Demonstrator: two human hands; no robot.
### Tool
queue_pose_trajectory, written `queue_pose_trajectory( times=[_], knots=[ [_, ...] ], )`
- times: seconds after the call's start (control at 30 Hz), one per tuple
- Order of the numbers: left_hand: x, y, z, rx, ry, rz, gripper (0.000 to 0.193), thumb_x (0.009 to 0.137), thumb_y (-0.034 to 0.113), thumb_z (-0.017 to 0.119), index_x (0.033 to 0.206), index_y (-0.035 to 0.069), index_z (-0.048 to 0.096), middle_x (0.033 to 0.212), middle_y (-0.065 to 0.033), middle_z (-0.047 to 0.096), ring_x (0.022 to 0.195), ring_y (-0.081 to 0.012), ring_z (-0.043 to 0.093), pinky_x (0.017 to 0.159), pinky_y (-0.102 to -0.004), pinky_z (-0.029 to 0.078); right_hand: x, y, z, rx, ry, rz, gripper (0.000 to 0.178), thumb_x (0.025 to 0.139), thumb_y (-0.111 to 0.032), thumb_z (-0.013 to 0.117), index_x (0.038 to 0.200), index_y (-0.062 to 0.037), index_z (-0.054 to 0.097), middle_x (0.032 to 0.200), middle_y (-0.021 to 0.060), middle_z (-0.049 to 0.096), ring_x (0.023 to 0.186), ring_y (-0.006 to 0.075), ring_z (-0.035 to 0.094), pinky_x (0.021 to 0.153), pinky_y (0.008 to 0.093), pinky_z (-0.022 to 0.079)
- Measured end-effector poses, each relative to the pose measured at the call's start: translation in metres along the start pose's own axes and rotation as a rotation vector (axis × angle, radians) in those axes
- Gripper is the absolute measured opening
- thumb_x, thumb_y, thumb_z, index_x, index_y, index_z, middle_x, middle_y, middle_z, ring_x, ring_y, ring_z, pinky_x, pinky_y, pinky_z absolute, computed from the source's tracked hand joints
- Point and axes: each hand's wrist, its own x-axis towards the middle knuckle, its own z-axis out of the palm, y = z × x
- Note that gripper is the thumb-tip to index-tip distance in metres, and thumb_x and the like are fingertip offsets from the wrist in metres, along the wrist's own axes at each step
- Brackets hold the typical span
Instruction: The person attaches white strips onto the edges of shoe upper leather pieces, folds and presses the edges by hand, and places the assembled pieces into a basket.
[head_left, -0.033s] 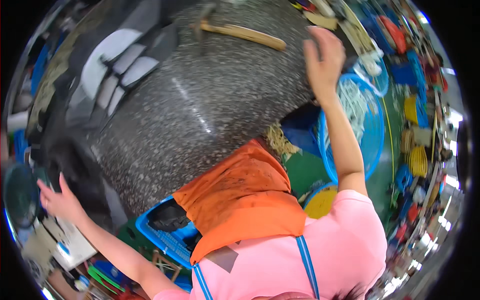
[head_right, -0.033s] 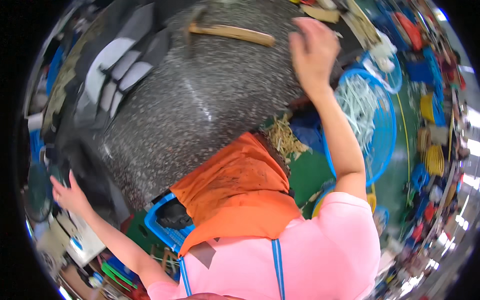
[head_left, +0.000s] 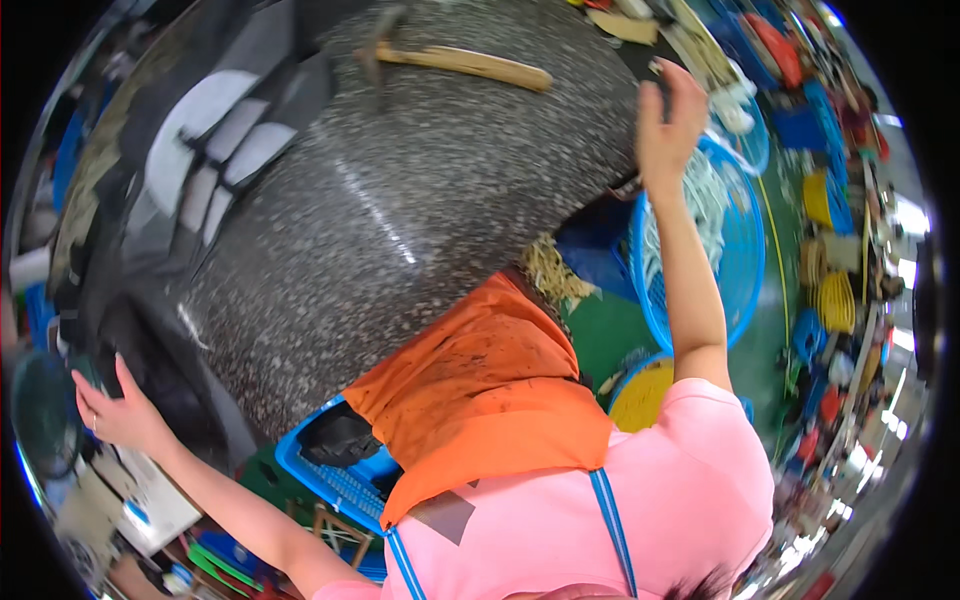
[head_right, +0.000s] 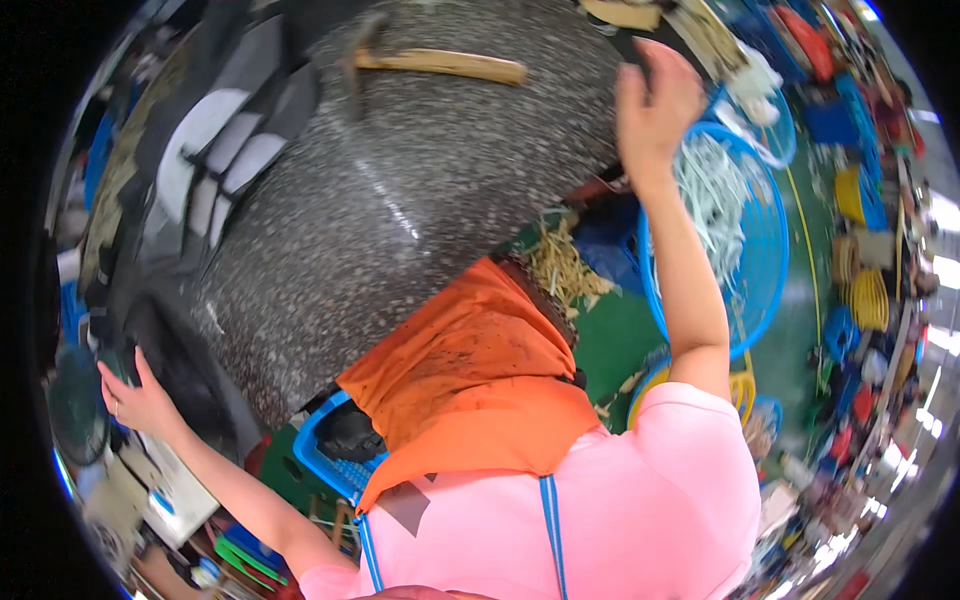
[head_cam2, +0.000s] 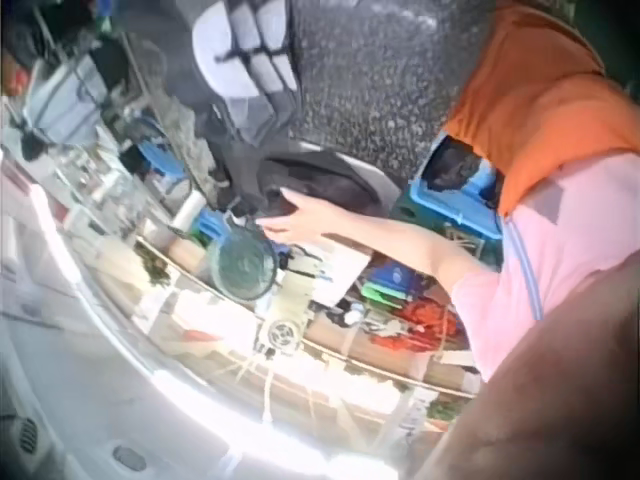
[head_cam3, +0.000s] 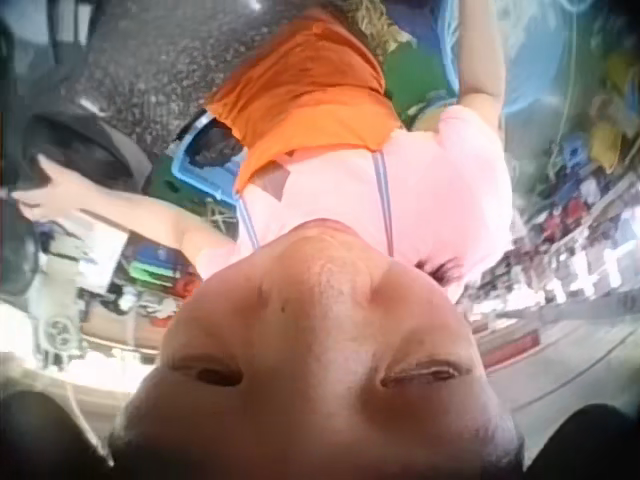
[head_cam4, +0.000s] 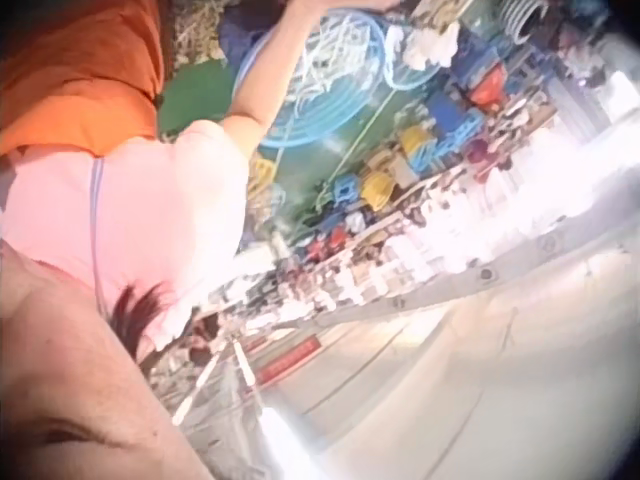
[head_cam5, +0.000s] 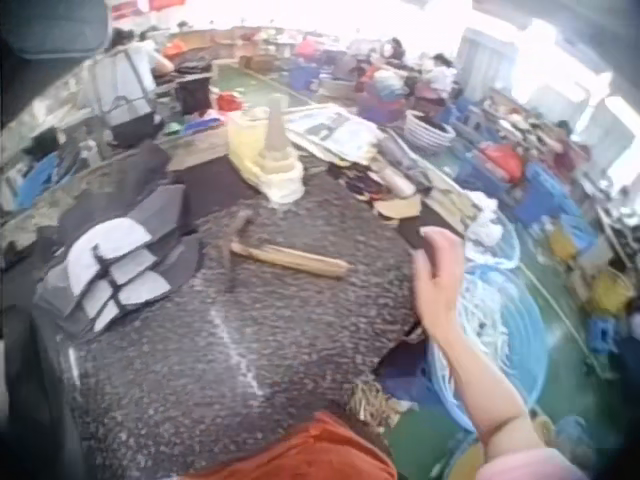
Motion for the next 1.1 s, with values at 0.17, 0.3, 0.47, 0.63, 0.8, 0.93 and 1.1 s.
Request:
queue_pose_trajectory(
  times=[0.17,0.3,0.47,0.63,0.8,0.93,1.1],
  knots=[
    [0.030,0.156,-0.005,-0.737,-0.051,0.409,0.075,0.082,0.030,0.080,0.146,0.008,0.047,0.149,-0.0233,0.042,0.137,-0.0396,0.042,0.113,-0.0460,0.032,-0.187,0.233,-0.114,-0.410,-0.254,1.194,0.104,0.070,-0.059,0.079,0.146,-0.0001,0.040,0.148,0.0287,0.040,0.139,0.0433,0.036,0.116,0.0479,0.029],
    [0.054,0.189,0.025,-0.854,-0.180,0.434,0.074,0.085,0.023,0.077,0.149,0.012,0.044,0.147,-0.0225,0.045,0.137,-0.0366,0.042,0.113,-0.0428,0.032,-0.274,0.223,-0.109,-0.309,-0.717,1.392,0.141,0.055,-0.067,0.086,0.158,-0.0056,0.012,0.156,0.0390,0.011,0.148,0.0495,0.013,0.120,0.0521,0.022],
    [0.083,0.159,0.029,-0.961,-0.418,0.392,0.059,0.089,0.014,0.072,0.144,0.010,0.053,0.137,-0.0162,0.054,0.127,-0.0274,0.052,0.110,-0.0364,0.036,-0.250,0.174,-0.070,-0.244,-0.637,1.265,0.104,0.061,-0.050,0.083,0.146,-0.0064,0.042,0.134,0.0287,0.055,0.126,0.0401,0.054,0.106,0.0436,0.043],
    [0.096,0.146,0.017,-1.415,-0.379,-0.007,0.037,0.102,0.014,0.057,0.136,0.001,0.059,0.129,-0.0099,0.063,0.119,-0.0171,0.056,0.106,-0.0303,0.039,-0.255,0.216,-0.141,0.202,-0.552,1.160,0.038,0.083,-0.022,0.072,0.117,-0.0037,0.067,0.090,0.0030,0.072,0.078,0.0155,0.064,0.073,0.0299,0.050],
    [0.082,0.154,-0.003,-1.034,-0.259,0.216,0.052,0.097,0.022,0.065,0.143,0.002,0.052,0.142,-0.0154,0.054,0.131,-0.0234,0.049,0.111,-0.0360,0.034,-0.199,0.199,-0.223,0.599,-0.277,1.524,0.026,0.093,-0.021,0.064,0.116,-0.0089,0.067,0.093,0.0024,0.069,0.067,0.0110,0.061,0.054,0.0274,0.049],
    [0.074,0.197,0.012,-0.928,-0.141,0.560,0.061,0.090,0.020,0.072,0.144,0.004,0.049,0.143,-0.0201,0.051,0.134,-0.0308,0.047,0.110,-0.0399,0.036,-0.190,0.221,-0.274,0.317,-0.420,1.526,0.019,0.093,-0.020,0.066,0.107,-0.0082,0.067,0.080,0.0023,0.068,0.052,0.0083,0.056,0.042,0.0253,0.044],
    [0.082,0.209,0.015,-1.015,-0.246,0.495,0.055,0.090,0.015,0.070,0.142,0.004,0.052,0.136,-0.0184,0.057,0.127,-0.0305,0.055,0.107,-0.0384,0.040,-0.151,0.222,-0.293,0.486,-0.017,1.364,0.019,0.092,-0.019,0.069,0.105,-0.0066,0.065,0.075,0.0021,0.066,0.047,0.0074,0.050,0.039,0.0236,0.041]
  ],
)
